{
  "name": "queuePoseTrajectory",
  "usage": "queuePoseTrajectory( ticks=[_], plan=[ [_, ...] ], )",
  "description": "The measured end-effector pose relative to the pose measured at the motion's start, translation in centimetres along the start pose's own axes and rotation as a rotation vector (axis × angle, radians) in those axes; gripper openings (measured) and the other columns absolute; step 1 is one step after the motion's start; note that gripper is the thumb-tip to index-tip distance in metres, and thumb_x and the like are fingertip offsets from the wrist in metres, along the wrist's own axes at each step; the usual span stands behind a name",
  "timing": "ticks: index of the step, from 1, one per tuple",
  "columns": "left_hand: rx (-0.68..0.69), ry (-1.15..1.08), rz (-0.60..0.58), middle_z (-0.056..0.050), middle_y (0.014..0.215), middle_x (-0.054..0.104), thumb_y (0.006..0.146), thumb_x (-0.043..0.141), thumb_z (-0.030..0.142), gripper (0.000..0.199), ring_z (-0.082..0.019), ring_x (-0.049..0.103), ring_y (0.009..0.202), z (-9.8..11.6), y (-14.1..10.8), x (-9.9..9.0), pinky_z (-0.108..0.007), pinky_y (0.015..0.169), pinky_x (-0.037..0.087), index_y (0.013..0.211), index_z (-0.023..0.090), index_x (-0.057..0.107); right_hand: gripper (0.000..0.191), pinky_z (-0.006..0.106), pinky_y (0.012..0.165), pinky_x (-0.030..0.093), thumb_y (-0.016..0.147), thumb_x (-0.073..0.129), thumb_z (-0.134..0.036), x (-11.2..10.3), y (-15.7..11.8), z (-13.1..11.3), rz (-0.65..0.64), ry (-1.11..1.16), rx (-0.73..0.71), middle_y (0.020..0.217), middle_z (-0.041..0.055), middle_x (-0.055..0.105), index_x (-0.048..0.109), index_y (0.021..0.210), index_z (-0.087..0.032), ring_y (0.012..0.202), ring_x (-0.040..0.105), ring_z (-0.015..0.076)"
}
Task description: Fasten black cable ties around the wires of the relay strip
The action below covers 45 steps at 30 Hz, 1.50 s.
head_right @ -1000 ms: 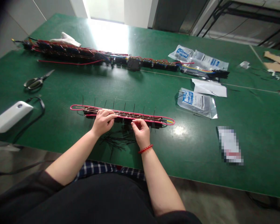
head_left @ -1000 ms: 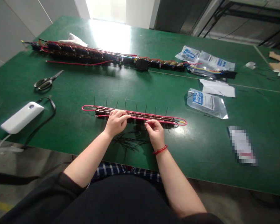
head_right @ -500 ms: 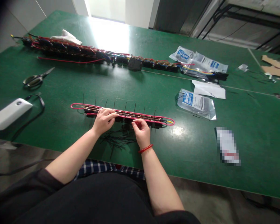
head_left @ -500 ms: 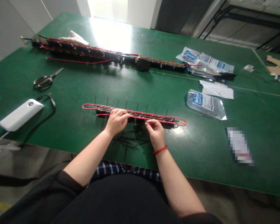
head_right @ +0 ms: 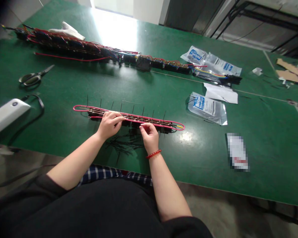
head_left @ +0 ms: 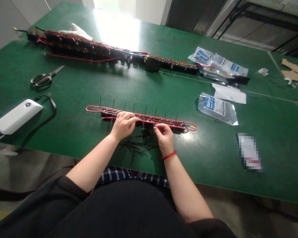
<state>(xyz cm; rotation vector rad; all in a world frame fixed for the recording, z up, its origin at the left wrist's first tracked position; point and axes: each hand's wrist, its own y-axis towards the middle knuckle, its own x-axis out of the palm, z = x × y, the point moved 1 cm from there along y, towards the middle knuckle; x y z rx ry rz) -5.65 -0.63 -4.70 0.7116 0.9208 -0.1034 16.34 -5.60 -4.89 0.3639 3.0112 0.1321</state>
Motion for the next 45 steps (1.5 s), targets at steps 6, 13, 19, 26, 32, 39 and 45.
queuePoseTrajectory(
  ticks=[6, 13, 19, 26, 32, 39, 45],
  plan=[
    [-0.005, -0.019, -0.002, -0.005, 0.105, 0.069, 0.093, 0.054, 0.022, 0.019, -0.022, 0.061, 0.105, 0.1, 0.2, -0.3, -0.042, 0.096, 0.044, 0.102, 0.026, 0.071, 0.022, 0.033, 0.075, 0.054, 0.081, 0.073, -0.043, 0.0, 0.0, -0.2, -0.005, -0.01, 0.01, 0.087, 0.0018, 0.069, 0.067, 0.088, -0.023, 0.08, 0.064, 0.0173],
    [-0.026, -0.153, 0.229, -0.005, 0.103, 0.068, 0.098, 0.046, 0.027, 0.017, -0.02, 0.064, 0.101, 4.4, 0.9, -5.1, -0.042, 0.093, 0.053, 0.105, 0.025, 0.062, 0.022, 0.033, 0.076, 0.053, 0.081, 0.073, -0.043, 0.0, 0.0, -0.3, -0.013, 0.002, 0.021, 0.088, 0.0016, 0.069, 0.066, 0.088, -0.023, 0.081, 0.063, 0.0172],
    [0.174, -0.126, 0.245, -0.002, 0.095, 0.067, 0.097, 0.045, 0.04, 0.025, -0.022, 0.065, 0.085, 8.8, 0.6, -10.4, -0.046, 0.08, 0.054, 0.117, 0.038, 0.059, 0.023, 0.033, 0.078, 0.053, 0.082, 0.072, -0.044, 0.0, 0.1, -0.5, -0.023, -0.018, 0.012, 0.088, 0.0017, 0.069, 0.066, 0.09, -0.023, 0.082, 0.064, 0.0175],
    [-0.043, -0.001, 0.14, -0.004, 0.105, 0.071, 0.096, 0.053, 0.025, 0.015, -0.02, 0.064, 0.101, 3.9, 1.2, -4.3, -0.041, 0.095, 0.046, 0.103, 0.025, 0.066, 0.022, 0.033, 0.077, 0.054, 0.081, 0.073, -0.042, -0.1, 0.1, -0.6, -0.022, 0.017, 0.039, 0.088, 0.0016, 0.068, 0.066, 0.088, -0.023, 0.081, 0.063, 0.017],
    [-0.058, 0.061, 0.051, -0.005, 0.111, 0.071, 0.098, 0.053, 0.029, 0.017, -0.021, 0.063, 0.106, 1.3, 0.4, -0.3, -0.04, 0.097, 0.043, 0.105, 0.024, 0.068, 0.023, 0.033, 0.074, 0.054, 0.082, 0.073, -0.044, -0.1, 0.1, -0.6, -0.017, -0.005, 0.028, 0.087, 0.0017, 0.068, 0.066, 0.088, -0.023, 0.079, 0.063, 0.0171],
    [-0.049, 0.064, 0.043, -0.004, 0.109, 0.071, 0.099, 0.053, 0.029, 0.017, -0.021, 0.062, 0.106, 0.7, 0.2, 0.1, -0.039, 0.096, 0.042, 0.1, 0.025, 0.07, 0.024, 0.03, 0.066, 0.052, 0.079, 0.076, -0.044, -0.1, -0.1, -0.7, 0.004, 0.047, 0.051, 0.083, 0.0006, 0.067, 0.067, 0.087, -0.023, 0.07, 0.06, 0.0142],
    [-0.062, 0.044, 0.05, -0.002, 0.106, 0.071, 0.098, 0.056, 0.029, 0.015, -0.019, 0.062, 0.103, 0.7, 0.2, 0.1, -0.038, 0.095, 0.041, 0.095, 0.026, 0.07, 0.025, 0.025, 0.051, 0.047, 0.077, 0.079, -0.044, -0.2, 0.4, -2.9, 0.042, 0.138, 0.07, 0.076, -0.0018, 0.063, 0.066, 0.088, -0.024, 0.058, 0.055, 0.0106]
  ],
)
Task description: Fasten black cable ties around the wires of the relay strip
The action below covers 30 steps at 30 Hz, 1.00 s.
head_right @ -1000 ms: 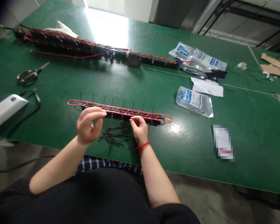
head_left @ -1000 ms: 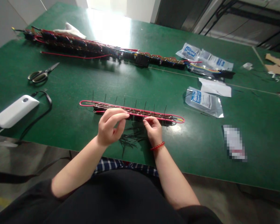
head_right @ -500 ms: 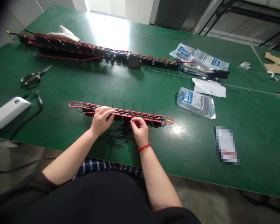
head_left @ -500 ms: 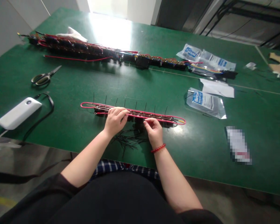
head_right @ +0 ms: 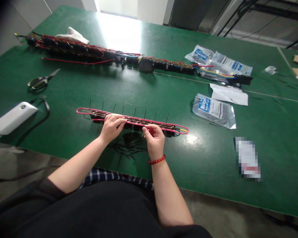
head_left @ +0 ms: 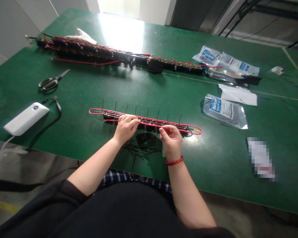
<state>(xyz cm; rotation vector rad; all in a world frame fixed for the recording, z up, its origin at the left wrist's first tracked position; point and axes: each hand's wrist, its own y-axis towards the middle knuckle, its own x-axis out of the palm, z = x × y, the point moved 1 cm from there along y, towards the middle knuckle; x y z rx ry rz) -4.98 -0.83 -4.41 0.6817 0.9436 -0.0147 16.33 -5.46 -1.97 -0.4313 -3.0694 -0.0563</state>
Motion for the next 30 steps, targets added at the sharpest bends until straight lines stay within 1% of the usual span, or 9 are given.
queuePoseTrajectory(
  ticks=[3, 6, 9, 12, 15, 19, 22, 27, 30],
  plan=[
    [-0.015, -0.002, -0.008, -0.002, 0.106, 0.071, 0.099, 0.056, 0.029, 0.016, -0.019, 0.062, 0.104, 0.0, 0.0, 0.0, -0.037, 0.095, 0.041, 0.094, 0.025, 0.07, 0.026, 0.025, 0.052, 0.048, 0.077, 0.079, -0.044, 0.7, 1.7, -1.4, -0.007, 0.016, -0.067, 0.078, -0.0012, 0.064, 0.066, 0.088, -0.025, 0.059, 0.055, 0.0106],
    [-0.002, 0.003, 0.008, -0.002, 0.106, 0.071, 0.099, 0.055, 0.028, 0.016, -0.019, 0.062, 0.102, 0.1, 0.0, 0.0, -0.037, 0.095, 0.041, 0.095, 0.025, 0.07, 0.027, 0.025, 0.052, 0.047, 0.077, 0.078, -0.045, 1.7, 4.3, -1.6, -0.025, 0.042, -0.097, 0.077, -0.0016, 0.063, 0.065, 0.089, -0.025, 0.059, 0.054, 0.01],
    [-0.001, 0.013, 0.015, -0.002, 0.105, 0.071, 0.099, 0.055, 0.029, 0.016, -0.019, 0.061, 0.102, 0.1, 0.0, 0.2, -0.037, 0.095, 0.041, 0.096, 0.025, 0.07, 0.029, 0.022, 0.048, 0.041, 0.076, 0.078, -0.047, 2.7, 6.6, -1.0, -0.058, 0.09, -0.045, 0.075, -0.0025, 0.063, 0.063, 0.088, -0.024, 0.055, 0.051, 0.0082],
    [-0.021, 0.015, -0.005, -0.003, 0.106, 0.071, 0.099, 0.055, 0.031, 0.016, -0.019, 0.061, 0.104, 0.1, 0.0, 0.2, -0.037, 0.097, 0.04, 0.097, 0.024, 0.07, 0.03, 0.021, 0.046, 0.038, 0.076, 0.077, -0.047, 3.3, 7.9, -0.6, -0.06, 0.094, 0.001, 0.075, -0.0023, 0.065, 0.062, 0.086, -0.022, 0.052, 0.048, 0.0069],
    [-0.024, 0.017, -0.01, -0.003, 0.105, 0.071, 0.099, 0.055, 0.031, 0.016, -0.019, 0.061, 0.103, 0.2, 0.1, 0.2, -0.036, 0.097, 0.041, 0.096, 0.024, 0.07, 0.029, 0.021, 0.05, 0.042, 0.075, 0.077, -0.045, 3.6, 8.6, -0.6, -0.069, 0.014, -0.018, 0.073, -0.0022, 0.065, 0.062, 0.084, -0.021, 0.054, 0.05, 0.0076],
    [-0.008, 0.02, 0.018, -0.002, 0.103, 0.072, 0.099, 0.055, 0.03, 0.016, -0.018, 0.061, 0.101, 0.4, 0.2, 0.1, -0.035, 0.096, 0.041, 0.095, 0.024, 0.069, 0.027, 0.024, 0.055, 0.045, 0.076, 0.075, -0.043, 3.7, 8.9, -0.2, -0.072, -0.096, -0.045, 0.072, -0.0014, 0.065, 0.063, 0.081, -0.02, 0.059, 0.054, 0.0103],
    [-0.013, 0.016, 0.012, -0.002, 0.104, 0.072, 0.099, 0.056, 0.029, 0.015, -0.018, 0.062, 0.102, 0.4, 0.2, 0.0, -0.035, 0.096, 0.041, 0.096, 0.024, 0.069, 0.024, 0.026, 0.061, 0.047, 0.077, 0.074, -0.042, 3.5, 8.9, 0.3, -0.053, -0.127, -0.052, 0.073, -0.0003, 0.066, 0.063, 0.081, -0.02, 0.063, 0.057, 0.0122],
    [-0.024, 0.02, -0.005, -0.002, 0.103, 0.072, 0.098, 0.056, 0.03, 0.015, -0.019, 0.062, 0.102, 0.4, 0.2, 0.0, -0.036, 0.096, 0.041, 0.096, 0.024, 0.07, 0.023, 0.029, 0.066, 0.049, 0.079, 0.072, -0.042, 3.2, 8.6, 0.7, -0.07, -0.198, -0.08, 0.077, 0.002, 0.068, 0.065, 0.082, -0.02, 0.069, 0.063, 0.016],
    [-0.02, 0.016, -0.004, -0.003, 0.103, 0.071, 0.098, 0.056, 0.03, 0.015, -0.019, 0.062, 0.102, 0.3, 0.1, 0.1, -0.036, 0.096, 0.041, 0.097, 0.024, 0.07, 0.022, 0.029, 0.067, 0.05, 0.08, 0.071, -0.042, 3.2, 8.5, 0.7, -0.078, -0.222, -0.094, 0.078, 0.0022, 0.069, 0.065, 0.083, -0.021, 0.071, 0.064, 0.0168]
  ],
)
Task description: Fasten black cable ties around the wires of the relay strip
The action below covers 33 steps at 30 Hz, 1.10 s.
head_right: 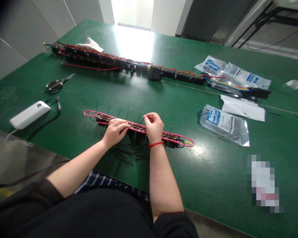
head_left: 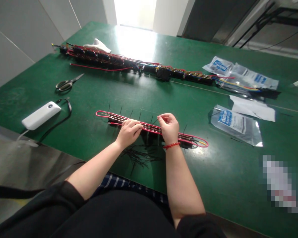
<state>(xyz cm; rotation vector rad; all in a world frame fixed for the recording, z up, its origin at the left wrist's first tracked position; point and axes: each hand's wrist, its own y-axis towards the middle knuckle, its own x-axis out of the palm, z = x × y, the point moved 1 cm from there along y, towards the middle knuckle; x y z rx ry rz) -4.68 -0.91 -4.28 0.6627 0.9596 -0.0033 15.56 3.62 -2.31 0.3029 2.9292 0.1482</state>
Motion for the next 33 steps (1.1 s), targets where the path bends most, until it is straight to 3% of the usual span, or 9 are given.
queuePoseTrajectory(
  ticks=[33],
  plan=[
    [-0.002, -0.013, 0.011, -0.004, 0.107, 0.071, 0.095, 0.059, 0.029, 0.012, -0.021, 0.063, 0.104, -0.1, -0.2, -0.1, -0.039, 0.095, 0.042, 0.096, 0.025, 0.07, 0.02, 0.026, 0.063, 0.044, 0.08, 0.067, -0.039, 0.3, -0.5, -1.0, -0.259, -0.298, -0.073, 0.073, -0.0004, 0.069, 0.061, 0.071, -0.023, 0.065, 0.059, 0.0142]
  ],
)
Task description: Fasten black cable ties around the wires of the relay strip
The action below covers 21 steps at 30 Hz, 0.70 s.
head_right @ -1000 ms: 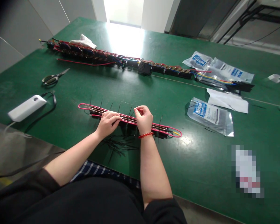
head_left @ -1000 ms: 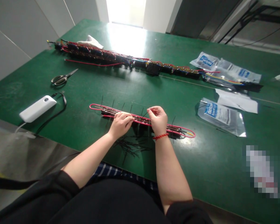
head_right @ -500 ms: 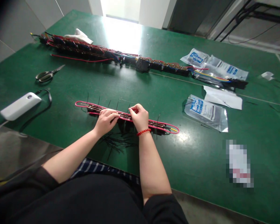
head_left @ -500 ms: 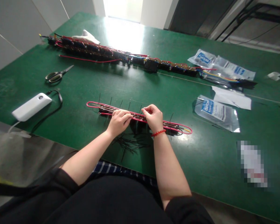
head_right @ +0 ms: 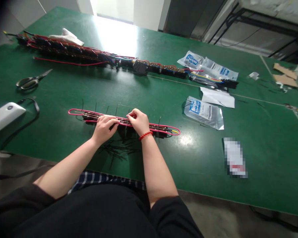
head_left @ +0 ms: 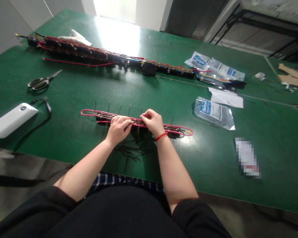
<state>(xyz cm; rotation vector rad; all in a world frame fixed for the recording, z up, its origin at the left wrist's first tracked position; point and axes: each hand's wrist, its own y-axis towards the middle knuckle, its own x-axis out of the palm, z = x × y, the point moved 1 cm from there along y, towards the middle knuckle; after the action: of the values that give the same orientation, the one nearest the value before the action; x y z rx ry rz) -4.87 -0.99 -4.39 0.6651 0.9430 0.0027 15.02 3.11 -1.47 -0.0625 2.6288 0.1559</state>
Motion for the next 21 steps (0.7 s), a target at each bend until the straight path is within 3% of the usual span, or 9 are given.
queuePoseTrajectory(
  ticks=[10, 15, 21],
  plan=[
    [0.043, 0.024, 0.012, -0.003, 0.109, 0.071, 0.091, 0.065, 0.03, 0.011, -0.023, 0.063, 0.103, -0.3, -0.3, 0.3, -0.04, 0.095, 0.041, 0.1, 0.025, 0.069, 0.015, 0.027, 0.069, 0.05, 0.08, 0.068, -0.036, 0.3, 0.2, 0.7, -0.026, 0.054, 0.027, 0.078, -0.0001, 0.072, 0.065, 0.076, -0.022, 0.073, 0.065, 0.0152],
    [0.09, 0.148, 0.075, -0.006, 0.107, 0.07, 0.093, 0.062, 0.028, 0.015, -0.024, 0.062, 0.102, 0.1, -1.0, -0.2, -0.04, 0.093, 0.042, 0.106, 0.026, 0.069, 0.015, 0.028, 0.069, 0.052, 0.078, 0.07, -0.036, 0.3, 0.2, 0.6, -0.024, 0.109, 0.03, 0.077, 0.0002, 0.072, 0.066, 0.077, -0.022, 0.073, 0.068, 0.0161],
    [0.283, 0.17, -0.148, -0.003, 0.085, 0.066, 0.098, 0.048, 0.019, 0.025, -0.014, 0.061, 0.073, 1.2, -1.2, 0.3, -0.028, 0.069, 0.044, 0.109, 0.027, 0.069, 0.013, 0.029, 0.067, 0.051, 0.078, 0.07, -0.035, 0.3, 0.3, 0.5, -0.009, 0.098, 0.03, 0.074, -0.0001, 0.072, 0.066, 0.077, -0.022, 0.07, 0.068, 0.0165]
  ],
)
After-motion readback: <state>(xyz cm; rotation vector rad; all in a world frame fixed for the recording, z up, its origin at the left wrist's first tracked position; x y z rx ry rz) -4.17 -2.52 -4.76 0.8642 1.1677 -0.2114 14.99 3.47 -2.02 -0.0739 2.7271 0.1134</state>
